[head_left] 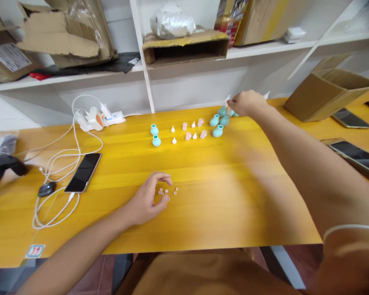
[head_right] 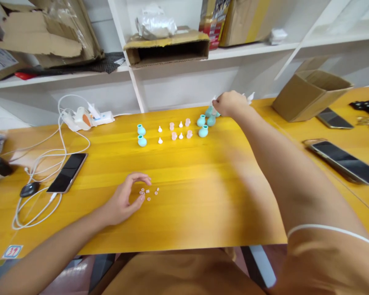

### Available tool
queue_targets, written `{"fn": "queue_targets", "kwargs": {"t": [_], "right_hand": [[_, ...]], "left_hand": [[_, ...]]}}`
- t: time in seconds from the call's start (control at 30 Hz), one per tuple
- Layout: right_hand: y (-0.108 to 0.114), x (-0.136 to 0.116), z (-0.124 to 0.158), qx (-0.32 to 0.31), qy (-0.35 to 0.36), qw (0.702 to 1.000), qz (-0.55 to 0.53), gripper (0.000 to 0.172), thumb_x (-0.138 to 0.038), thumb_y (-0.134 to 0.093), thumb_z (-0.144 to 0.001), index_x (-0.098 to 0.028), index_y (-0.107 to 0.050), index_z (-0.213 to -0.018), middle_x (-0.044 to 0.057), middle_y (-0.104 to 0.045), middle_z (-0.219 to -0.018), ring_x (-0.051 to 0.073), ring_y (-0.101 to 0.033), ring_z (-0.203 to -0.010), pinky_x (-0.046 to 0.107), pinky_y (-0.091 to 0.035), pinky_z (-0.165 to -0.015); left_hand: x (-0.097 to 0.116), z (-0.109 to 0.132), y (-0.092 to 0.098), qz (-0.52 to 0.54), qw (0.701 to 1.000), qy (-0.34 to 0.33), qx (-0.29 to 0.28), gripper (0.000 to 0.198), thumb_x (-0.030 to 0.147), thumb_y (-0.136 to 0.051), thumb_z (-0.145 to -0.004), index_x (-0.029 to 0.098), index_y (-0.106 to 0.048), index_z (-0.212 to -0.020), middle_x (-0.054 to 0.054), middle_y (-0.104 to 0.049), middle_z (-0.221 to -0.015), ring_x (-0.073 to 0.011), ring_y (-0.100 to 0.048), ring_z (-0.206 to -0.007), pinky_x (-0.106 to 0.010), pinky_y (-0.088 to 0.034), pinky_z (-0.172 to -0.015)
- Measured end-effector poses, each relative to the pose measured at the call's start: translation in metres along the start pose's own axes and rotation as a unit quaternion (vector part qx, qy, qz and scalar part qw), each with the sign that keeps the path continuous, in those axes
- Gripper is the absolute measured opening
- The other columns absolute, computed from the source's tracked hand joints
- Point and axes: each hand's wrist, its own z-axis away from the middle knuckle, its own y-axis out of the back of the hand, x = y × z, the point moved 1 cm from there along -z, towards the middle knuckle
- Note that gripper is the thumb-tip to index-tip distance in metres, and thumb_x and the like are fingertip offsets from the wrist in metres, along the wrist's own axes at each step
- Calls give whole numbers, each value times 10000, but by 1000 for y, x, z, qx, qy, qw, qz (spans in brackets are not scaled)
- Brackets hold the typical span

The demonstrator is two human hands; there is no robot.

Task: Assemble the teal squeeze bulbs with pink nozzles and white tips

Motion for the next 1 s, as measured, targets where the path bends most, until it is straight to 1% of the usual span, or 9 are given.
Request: {"fn": "queue_targets", "kwargs": {"t": [0.27,0.47,0.53,0.6,0.67,0.77,0.83,0.9,1.0], "right_hand": [[-3,-3,-10,7,-7,1000,9,531,-450,-545,-1095,6,-768,-937,358,-709,-1222,197,-632,-1010,412,-330,-819],[5,-10,-4,9,-14,1000,9,658,-574,-530,-1086,26,-772,-964,356,-712,-1189,234,-636,-1067,419,-327,-836],[15,-10,1,37,-22,999,11,626,-534,-505,-1109,26,-774,-1025,360,-713,-1193,245,-636,-1070,423,-319,-836],[24,-8,8,94,-20,995,0,499,-419,-516,-1109,10,-770,-1074,331,-732,-1148,237,-632,-1028,413,-308,-820],[26,-5,21,162,0,986,-40,363,-302,-522,-1075,-30,-760,-1038,268,-749,-1051,213,-611,-940,388,-302,-792],[10,-7,51,219,63,965,-127,295,-147,-432,-1025,-116,-704,-915,177,-739,-930,184,-560,-817,344,-322,-758],[-12,-14,75,212,113,959,-151,278,-93,-411,-983,-147,-674,-914,146,-732,-905,198,-578,-812,327,-357,-761],[-36,-23,96,193,161,956,-151,236,-92,-449,-954,-165,-673,-968,134,-744,-959,228,-629,-879,328,-389,-784],[-63,-36,118,175,245,944,-136,269,-119,-448,-978,-167,-696,-1073,159,-757,-1148,266,-682,-1047,336,-418,-789]], "left_hand": [[4,-1,1,-14,1000,-15,-9,493,147,-607,-989,249,-431,-1438,-102,-676,-1274,-251,-662,-1246,-516,-536,-1156],[2,-2,1,-17,1000,-19,-9,499,146,-607,-988,251,-427,-1442,-92,-673,-1273,-245,-656,-1244,-502,-530,-1154],[2,-2,1,-20,1000,-19,-7,501,140,-607,-981,251,-431,-1436,-90,-676,-1268,-245,-660,-1236,-498,-535,-1147],[2,-3,1,-23,1000,-18,-6,498,134,-607,-977,251,-436,-1430,-90,-681,-1260,-245,-667,-1224,-491,-542,-1137],[3,-3,1,-24,1000,-19,-6,489,137,-604,-980,251,-441,-1427,-89,-684,-1252,-243,-673,-1217,-485,-547,-1130],[4,-4,1,-28,999,-22,-5,468,141,-597,-988,248,-450,-1419,-87,-686,-1243,-241,-677,-1213,-478,-547,-1127],[5,-5,1,-31,999,-26,-4,450,138,-592,-991,245,-459,-1408,-86,-686,-1237,-238,-678,-1205,-471,-548,-1117],[4,-5,1,-32,999,-28,-2,436,135,-592,-992,243,-469,-1396,-82,-688,-1226,-235,-679,-1189,-462,-551,-1100],[3,-5,3,-33,999,-25,3,424,134,-604,-993,244,-484,-1384,-75,-695,-1211,-234,-680,-1172,-456,-552,-1087]]}}
